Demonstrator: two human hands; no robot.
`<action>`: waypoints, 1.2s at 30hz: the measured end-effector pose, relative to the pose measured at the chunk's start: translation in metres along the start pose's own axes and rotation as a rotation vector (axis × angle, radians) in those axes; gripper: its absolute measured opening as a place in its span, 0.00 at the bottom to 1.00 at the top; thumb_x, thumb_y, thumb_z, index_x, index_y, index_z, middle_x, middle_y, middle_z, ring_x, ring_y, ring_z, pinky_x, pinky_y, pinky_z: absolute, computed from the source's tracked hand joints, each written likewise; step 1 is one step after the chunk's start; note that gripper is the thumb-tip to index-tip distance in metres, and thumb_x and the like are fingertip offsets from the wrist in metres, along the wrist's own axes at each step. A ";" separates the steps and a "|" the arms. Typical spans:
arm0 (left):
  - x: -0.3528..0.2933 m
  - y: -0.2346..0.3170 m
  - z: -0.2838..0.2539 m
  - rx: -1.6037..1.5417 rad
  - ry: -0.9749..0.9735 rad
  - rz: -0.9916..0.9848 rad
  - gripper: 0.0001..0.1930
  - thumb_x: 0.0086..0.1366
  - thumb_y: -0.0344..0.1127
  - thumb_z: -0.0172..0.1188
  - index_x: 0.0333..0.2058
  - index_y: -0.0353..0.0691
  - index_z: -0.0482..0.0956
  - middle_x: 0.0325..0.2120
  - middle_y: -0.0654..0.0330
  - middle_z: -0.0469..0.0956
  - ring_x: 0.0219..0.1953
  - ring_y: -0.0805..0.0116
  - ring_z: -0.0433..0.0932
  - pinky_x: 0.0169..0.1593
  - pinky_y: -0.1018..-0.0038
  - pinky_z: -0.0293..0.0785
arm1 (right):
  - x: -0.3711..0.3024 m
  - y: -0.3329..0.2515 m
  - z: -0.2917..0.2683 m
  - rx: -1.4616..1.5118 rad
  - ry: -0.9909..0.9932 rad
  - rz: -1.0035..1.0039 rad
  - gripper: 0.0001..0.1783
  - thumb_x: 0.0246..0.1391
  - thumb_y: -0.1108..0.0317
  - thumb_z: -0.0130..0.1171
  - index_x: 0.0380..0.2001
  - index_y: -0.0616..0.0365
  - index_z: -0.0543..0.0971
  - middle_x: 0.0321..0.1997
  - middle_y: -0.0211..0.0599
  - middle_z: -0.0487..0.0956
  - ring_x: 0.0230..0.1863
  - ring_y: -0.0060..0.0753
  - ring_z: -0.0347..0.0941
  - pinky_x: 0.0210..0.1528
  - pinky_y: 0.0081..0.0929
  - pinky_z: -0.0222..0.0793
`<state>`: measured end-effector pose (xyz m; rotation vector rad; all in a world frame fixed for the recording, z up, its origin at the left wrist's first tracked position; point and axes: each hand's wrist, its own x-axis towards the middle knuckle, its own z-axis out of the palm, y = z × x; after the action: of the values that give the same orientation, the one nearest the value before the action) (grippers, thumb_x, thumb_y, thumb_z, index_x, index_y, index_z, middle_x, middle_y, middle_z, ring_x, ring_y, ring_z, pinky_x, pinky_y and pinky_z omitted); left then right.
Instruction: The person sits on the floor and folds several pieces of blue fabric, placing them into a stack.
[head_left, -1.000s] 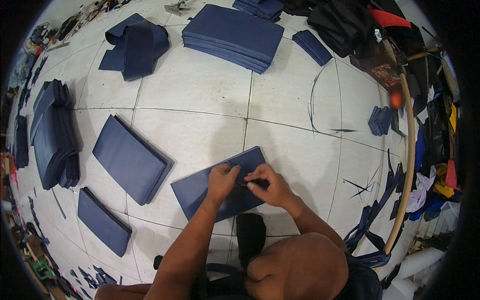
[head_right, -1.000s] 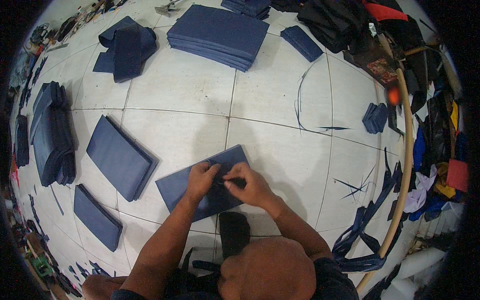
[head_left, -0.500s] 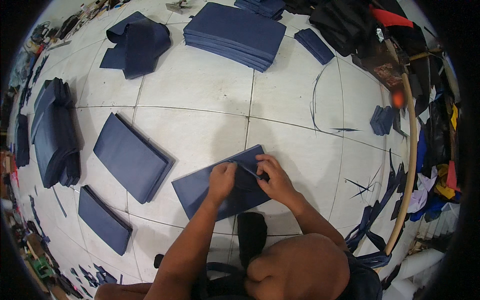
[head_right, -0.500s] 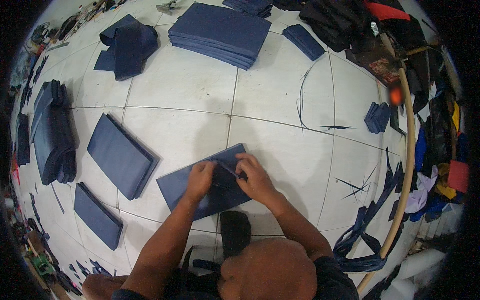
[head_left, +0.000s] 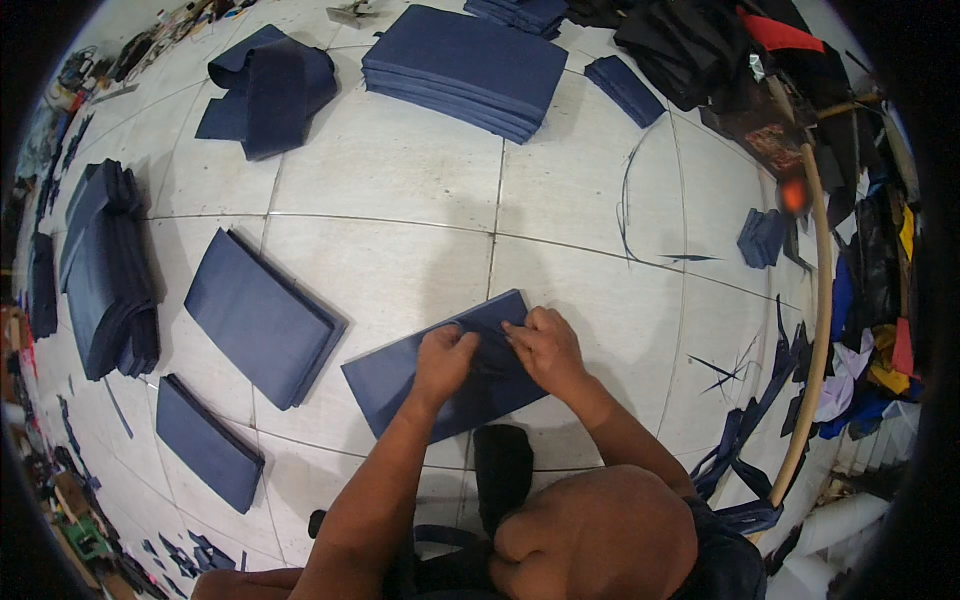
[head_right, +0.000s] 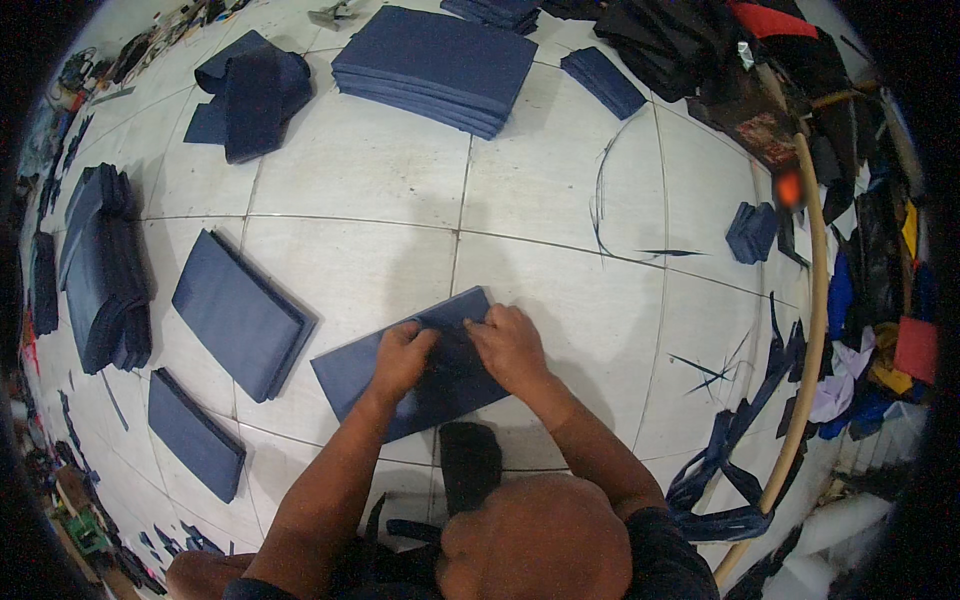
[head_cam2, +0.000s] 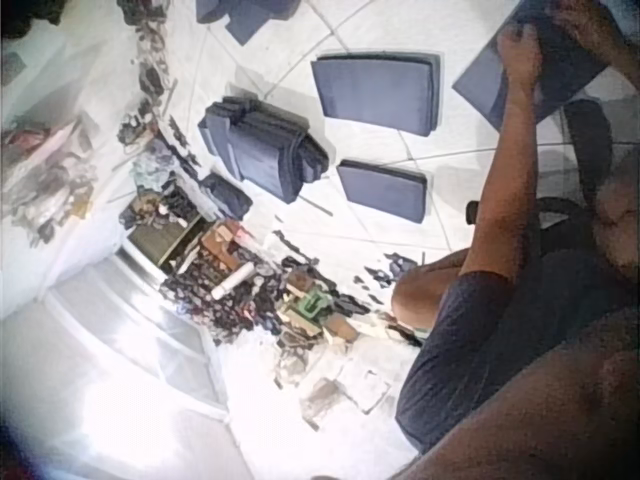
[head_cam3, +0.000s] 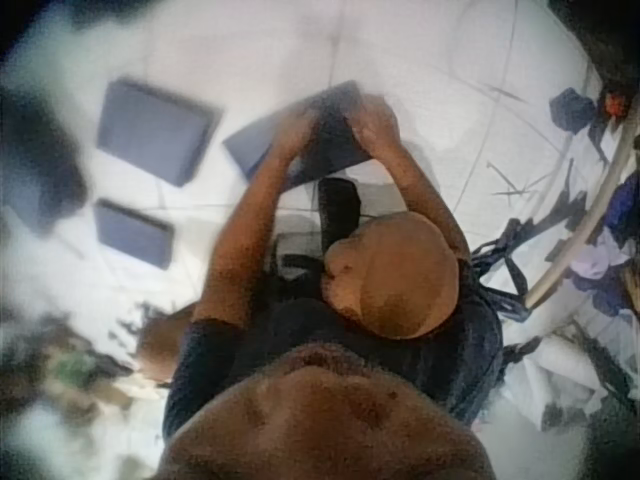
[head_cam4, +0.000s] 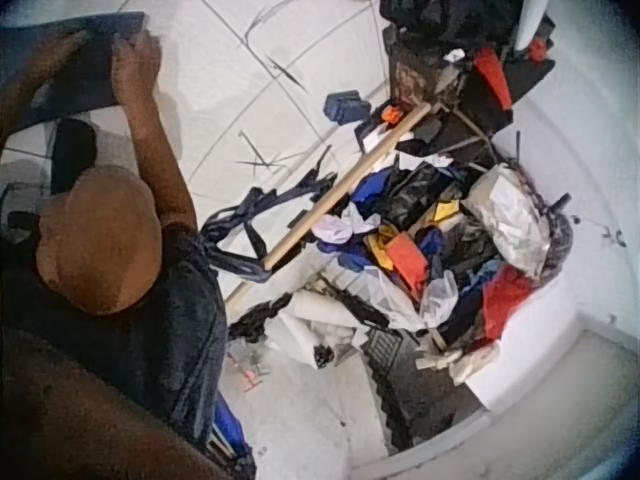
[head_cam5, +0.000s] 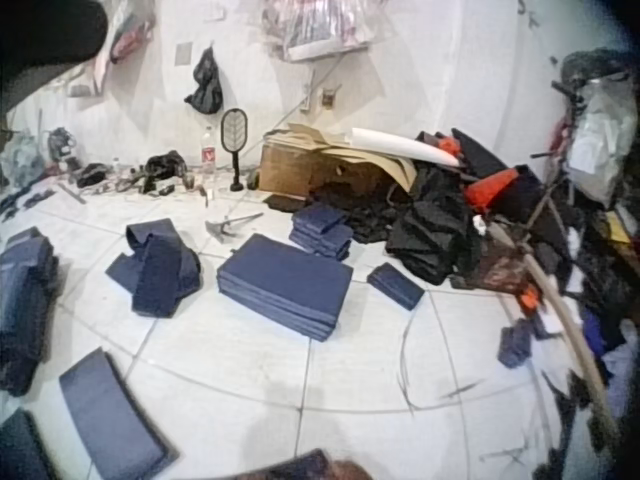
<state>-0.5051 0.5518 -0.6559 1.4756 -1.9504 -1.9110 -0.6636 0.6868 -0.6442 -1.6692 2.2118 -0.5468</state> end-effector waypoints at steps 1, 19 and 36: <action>0.000 -0.001 -0.002 0.035 0.016 0.024 0.18 0.62 0.42 0.59 0.26 0.28 0.79 0.19 0.57 0.76 0.23 0.68 0.74 0.29 0.67 0.69 | -0.001 -0.001 0.002 0.047 0.050 -0.004 0.20 0.53 0.66 0.66 0.50 0.58 0.78 0.37 0.42 0.73 0.40 0.44 0.70 0.42 0.39 0.68; 0.000 0.004 -0.003 -0.043 -0.021 -0.030 0.16 0.62 0.41 0.63 0.27 0.30 0.80 0.19 0.57 0.77 0.22 0.71 0.74 0.29 0.68 0.70 | 0.005 0.000 -0.008 0.047 0.015 0.139 0.24 0.55 0.63 0.66 0.54 0.56 0.76 0.36 0.40 0.72 0.39 0.44 0.69 0.41 0.37 0.68; -0.003 0.013 -0.002 0.051 -0.010 -0.063 0.20 0.63 0.46 0.63 0.25 0.31 0.80 0.20 0.54 0.78 0.23 0.68 0.76 0.30 0.68 0.71 | -0.002 -0.027 -0.033 0.737 -0.125 0.310 0.19 0.57 0.63 0.63 0.49 0.56 0.74 0.37 0.41 0.78 0.42 0.46 0.75 0.47 0.40 0.69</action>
<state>-0.5090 0.5496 -0.6434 1.5620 -1.9954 -1.9108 -0.6555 0.6860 -0.6023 -0.9354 1.7975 -0.9824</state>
